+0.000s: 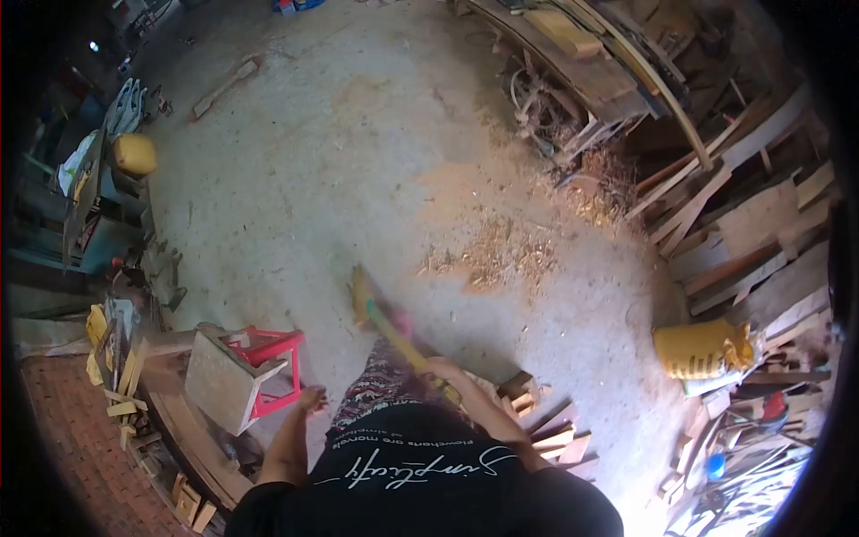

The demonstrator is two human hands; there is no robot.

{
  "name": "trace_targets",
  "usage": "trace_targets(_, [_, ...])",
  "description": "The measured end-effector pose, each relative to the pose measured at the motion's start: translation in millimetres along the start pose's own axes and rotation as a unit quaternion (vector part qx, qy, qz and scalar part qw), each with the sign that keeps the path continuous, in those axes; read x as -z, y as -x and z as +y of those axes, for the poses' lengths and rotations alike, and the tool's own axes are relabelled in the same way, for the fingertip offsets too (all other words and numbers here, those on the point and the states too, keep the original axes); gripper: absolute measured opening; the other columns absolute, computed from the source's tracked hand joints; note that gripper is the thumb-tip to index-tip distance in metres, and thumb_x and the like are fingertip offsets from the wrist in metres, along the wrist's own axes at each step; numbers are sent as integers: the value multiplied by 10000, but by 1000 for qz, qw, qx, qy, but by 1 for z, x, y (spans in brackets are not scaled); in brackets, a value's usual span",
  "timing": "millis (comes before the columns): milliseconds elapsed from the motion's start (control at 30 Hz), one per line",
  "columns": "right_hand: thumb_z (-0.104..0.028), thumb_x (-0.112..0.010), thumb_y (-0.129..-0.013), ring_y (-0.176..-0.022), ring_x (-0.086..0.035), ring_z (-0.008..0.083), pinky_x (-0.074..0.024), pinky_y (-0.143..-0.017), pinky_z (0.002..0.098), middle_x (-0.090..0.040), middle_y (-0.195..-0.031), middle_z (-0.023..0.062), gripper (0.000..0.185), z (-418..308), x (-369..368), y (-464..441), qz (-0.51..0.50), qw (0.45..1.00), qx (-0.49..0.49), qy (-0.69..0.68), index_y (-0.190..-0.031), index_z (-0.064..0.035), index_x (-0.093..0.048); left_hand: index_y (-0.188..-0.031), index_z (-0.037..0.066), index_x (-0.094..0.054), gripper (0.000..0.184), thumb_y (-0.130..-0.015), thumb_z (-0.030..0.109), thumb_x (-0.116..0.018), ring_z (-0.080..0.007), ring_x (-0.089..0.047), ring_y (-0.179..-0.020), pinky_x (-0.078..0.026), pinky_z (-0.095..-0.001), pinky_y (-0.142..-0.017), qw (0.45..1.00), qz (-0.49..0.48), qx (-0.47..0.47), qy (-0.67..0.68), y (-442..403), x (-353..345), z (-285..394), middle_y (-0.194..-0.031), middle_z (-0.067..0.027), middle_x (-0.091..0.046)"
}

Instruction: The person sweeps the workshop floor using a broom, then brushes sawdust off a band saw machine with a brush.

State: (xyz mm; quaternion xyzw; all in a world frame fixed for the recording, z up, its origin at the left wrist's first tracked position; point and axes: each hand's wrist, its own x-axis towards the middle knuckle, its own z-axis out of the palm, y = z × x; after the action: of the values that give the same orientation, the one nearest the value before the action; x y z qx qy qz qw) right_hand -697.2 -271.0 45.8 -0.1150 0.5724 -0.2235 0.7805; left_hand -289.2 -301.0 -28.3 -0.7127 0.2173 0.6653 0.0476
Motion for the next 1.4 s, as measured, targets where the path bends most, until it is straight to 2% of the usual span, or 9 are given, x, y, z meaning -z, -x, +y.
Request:
trace_targets(133, [-237,-610,-712,-445,-473,118,-369,-384,225,-543,-616,34,204,-21,43,-15,86,993,49,-58,-774,-43,-604,-971,72,-470,302,-798,310,-539,-184,-548,-678,-445,-307,-577,983,-14,-171,71,-12,32,99,-877,-75,-524])
trace_targets(333, [-90,-609,-701,-378,-479,155,-375,-327,273,-508,-533,73,145,-81,192,-25,277,960,9,-34,-767,20,-541,-1012,74,-502,298,-793,275,-519,-156,-532,-614,-437,-281,-524,976,90,-186,73,9,51,193,-757,-54,-530])
trace_targets(400, [-1,-589,-680,-381,-477,160,-390,-332,287,-482,-535,87,488,-98,198,-39,354,934,42,-15,-1072,60,-305,-998,76,-509,286,-793,275,-515,-154,-529,-609,-437,-276,-522,979,86,-169,72,5,55,193,-751,-54,-529])
trace_targets(500, [15,-605,-664,-388,-466,170,-387,-324,303,-453,-520,75,415,-129,158,-18,396,913,96,-32,-942,-31,-301,-957,99,-463,222,-819,268,-509,-193,-533,-761,-441,-346,-646,992,54,-99,50,-22,64,171,-857,-76,-528])
trace_targets(700, [-11,-618,-676,-501,-476,118,-401,-375,249,-482,-698,42,526,-177,74,13,220,963,132,-81,-1118,-100,-347,-831,96,-508,150,-779,236,-499,-156,-525,-617,-438,-303,-537,998,60,-6,29,-14,32,179,-730,-46,-506])
trace_targets(833, [-42,-626,-679,-448,-471,116,-374,-365,236,-506,-601,38,246,-226,64,-56,21,982,138,-130,-903,-13,-529,-808,100,-492,152,-783,250,-500,-158,-528,-630,-434,-307,-554,998,48,-16,29,-19,14,229,-740,-46,-504])
trace_targets(1067, [-234,-600,-707,-398,-469,124,-351,-350,232,-527,-550,46,212,-254,198,-129,146,984,77,-72,-663,-28,-583,-1116,119,-445,388,-811,346,-524,-224,-547,-826,-442,-384,-707,993,37,-106,41,-30,15,352,-934,-98,-541])
trace_targets(1233, [-65,-634,-649,-429,-483,118,-371,-355,247,-530,-536,55,81,-272,304,-94,343,936,77,-17,-642,-14,-572,-1120,91,-431,403,-818,344,-515,-231,-552,-852,-443,-372,-712,992,47,-115,26,-39,7,415,-963,-108,-545])
trace_targets(1400, [38,-526,-642,-447,-499,140,-400,-337,265,-489,-652,92,435,-329,256,-66,370,922,88,-70,-997,36,-275,-1111,92,-449,385,-805,313,-523,-212,-558,-776,-449,-345,-659,995,40,-82,37,-51,-11,443,-933,-99,-538])
